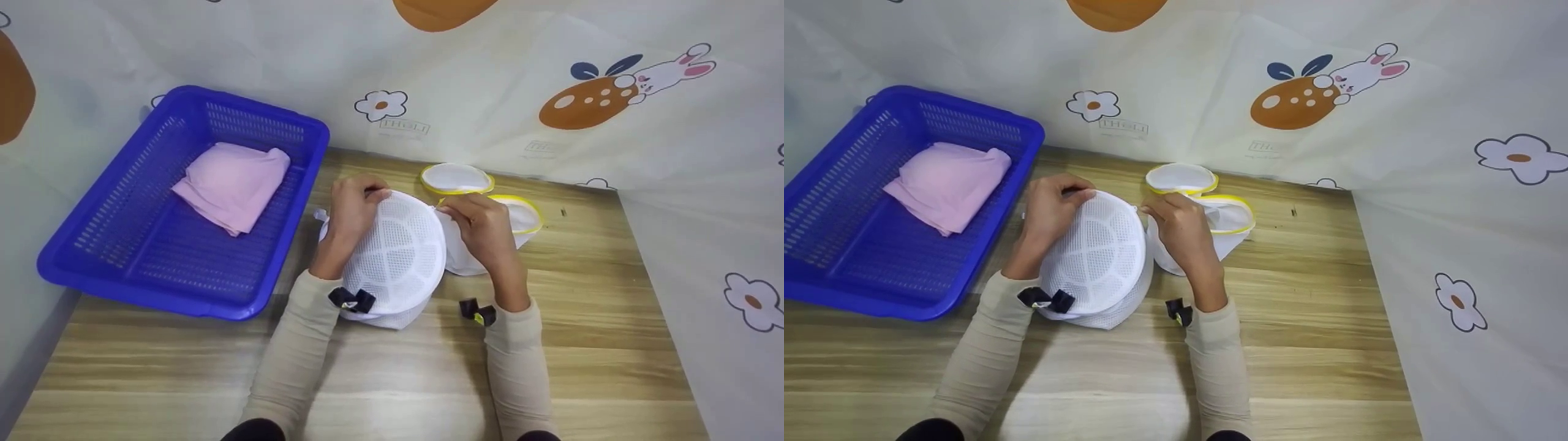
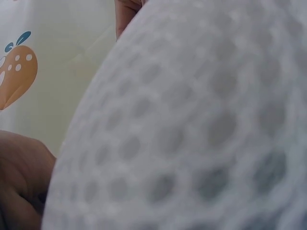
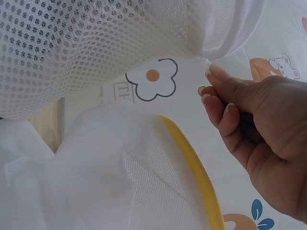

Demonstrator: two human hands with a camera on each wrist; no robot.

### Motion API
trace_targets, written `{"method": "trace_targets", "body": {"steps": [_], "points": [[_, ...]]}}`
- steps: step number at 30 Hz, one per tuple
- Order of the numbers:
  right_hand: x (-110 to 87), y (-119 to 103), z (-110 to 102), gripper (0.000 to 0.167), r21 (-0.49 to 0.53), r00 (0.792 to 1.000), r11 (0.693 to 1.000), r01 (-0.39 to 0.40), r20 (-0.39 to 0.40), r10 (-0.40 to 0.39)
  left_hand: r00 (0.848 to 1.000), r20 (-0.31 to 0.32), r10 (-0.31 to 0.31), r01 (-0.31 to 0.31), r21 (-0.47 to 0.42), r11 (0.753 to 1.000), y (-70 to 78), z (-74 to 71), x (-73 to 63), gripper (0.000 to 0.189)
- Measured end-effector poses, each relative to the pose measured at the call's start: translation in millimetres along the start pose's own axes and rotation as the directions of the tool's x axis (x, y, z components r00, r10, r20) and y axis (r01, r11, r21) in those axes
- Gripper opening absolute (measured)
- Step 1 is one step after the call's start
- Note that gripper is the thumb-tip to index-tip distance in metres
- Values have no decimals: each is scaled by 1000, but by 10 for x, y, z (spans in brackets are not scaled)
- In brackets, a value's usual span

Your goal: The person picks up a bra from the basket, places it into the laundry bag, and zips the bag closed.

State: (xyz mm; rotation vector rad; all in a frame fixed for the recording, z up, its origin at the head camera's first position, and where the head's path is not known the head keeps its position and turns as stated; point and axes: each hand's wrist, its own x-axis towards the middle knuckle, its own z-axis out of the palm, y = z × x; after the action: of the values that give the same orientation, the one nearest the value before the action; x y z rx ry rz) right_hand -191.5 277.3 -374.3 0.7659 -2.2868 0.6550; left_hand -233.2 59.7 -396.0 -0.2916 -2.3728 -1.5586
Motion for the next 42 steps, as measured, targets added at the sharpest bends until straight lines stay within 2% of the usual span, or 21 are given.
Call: {"method": "trace_targets", "body": {"steps": [5, 16, 27, 37, 42], "points": [[0, 5, 6, 7, 5, 1000, 1000, 22, -5, -22, 1000, -18, 12, -12, -5, 1000, -15, 17, 6, 4], [-3, 15, -4, 4, 15, 1000, 1000, -4, 14, 3, 1000, -23, 5, -5, -10, 1000, 4, 30, 5, 4], [5, 8, -27, 4, 0, 999, 1000, -5, 33, 5, 999, -48, 23, -24, -18, 1000, -15, 38, 10, 5], [2, 16, -26, 4, 2, 1000, 1000, 14, 25, -15, 999, -36, 15, -15, -4, 1000, -13, 31, 6, 4], [1, 22, -28, 4, 15, 999, 1000, 4, 34, -4, 999, -46, -18, 18, 6, 1000, -10, 23, 7, 4]]}}
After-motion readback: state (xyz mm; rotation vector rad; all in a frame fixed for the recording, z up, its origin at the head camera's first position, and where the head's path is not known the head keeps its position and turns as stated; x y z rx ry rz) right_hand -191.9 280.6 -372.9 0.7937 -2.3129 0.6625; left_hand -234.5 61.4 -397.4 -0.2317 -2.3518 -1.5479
